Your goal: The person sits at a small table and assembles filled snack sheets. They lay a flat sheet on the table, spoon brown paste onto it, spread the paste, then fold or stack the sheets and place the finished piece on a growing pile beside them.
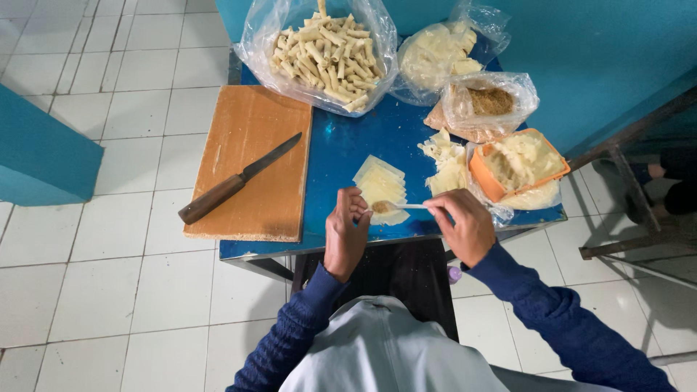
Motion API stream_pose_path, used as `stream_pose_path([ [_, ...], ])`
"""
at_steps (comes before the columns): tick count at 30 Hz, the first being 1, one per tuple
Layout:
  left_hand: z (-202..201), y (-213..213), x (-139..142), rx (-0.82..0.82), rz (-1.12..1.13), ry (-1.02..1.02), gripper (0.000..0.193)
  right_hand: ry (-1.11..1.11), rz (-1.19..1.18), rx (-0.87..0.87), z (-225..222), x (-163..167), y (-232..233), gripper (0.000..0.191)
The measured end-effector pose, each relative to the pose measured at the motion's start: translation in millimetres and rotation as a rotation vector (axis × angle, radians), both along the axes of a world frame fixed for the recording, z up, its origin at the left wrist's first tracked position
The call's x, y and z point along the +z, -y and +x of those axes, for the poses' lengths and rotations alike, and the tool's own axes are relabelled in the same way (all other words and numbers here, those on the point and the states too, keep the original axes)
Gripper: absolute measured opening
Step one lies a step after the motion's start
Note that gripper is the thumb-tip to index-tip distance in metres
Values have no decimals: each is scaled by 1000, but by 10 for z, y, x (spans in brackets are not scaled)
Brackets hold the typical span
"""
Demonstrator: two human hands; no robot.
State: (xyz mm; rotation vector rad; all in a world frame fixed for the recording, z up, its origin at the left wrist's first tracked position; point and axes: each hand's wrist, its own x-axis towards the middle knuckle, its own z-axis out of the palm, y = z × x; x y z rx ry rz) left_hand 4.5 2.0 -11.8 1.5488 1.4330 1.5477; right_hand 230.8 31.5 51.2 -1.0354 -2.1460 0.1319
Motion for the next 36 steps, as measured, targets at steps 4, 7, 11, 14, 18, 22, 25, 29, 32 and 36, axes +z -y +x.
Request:
stream_pose_path([
  [4,-20,-40,14,-11,-1,-15,44,31,96,60,-10,-19,19,17],
  [7,-31,-54,21,-16,15,-38,45,35,94,63,42,-43,10,17],
  [11,-39,-60,24,-23,16,-47,46,27,81,29,99,-71,15,18],
  [14,-53,-60,25,-34,8,-46,46,12,101,13,96,-93,24,18],
  [18,-69,-50,23,-37,-19,-30,45,-31,15,18,56,-125,20,13],
  [22,-68,-46,18,-35,-11,-14,46,-136,-175,-62,29,-162,-41,6],
  [25,-73,-44,15,-34,-19,-20,45,-207,-299,-76,14,-222,-70,7],
  [29,-85,-43,11,-34,-5,-30,46,-273,-432,-103,46,-296,-101,9],
  [32,-81,-39,9,-38,-7,-30,46,-261,-546,-151,66,-353,-116,10],
  [36,-75,-39,15,-46,-22,-14,45,-381,-588,-93,98,-413,-131,11],
])
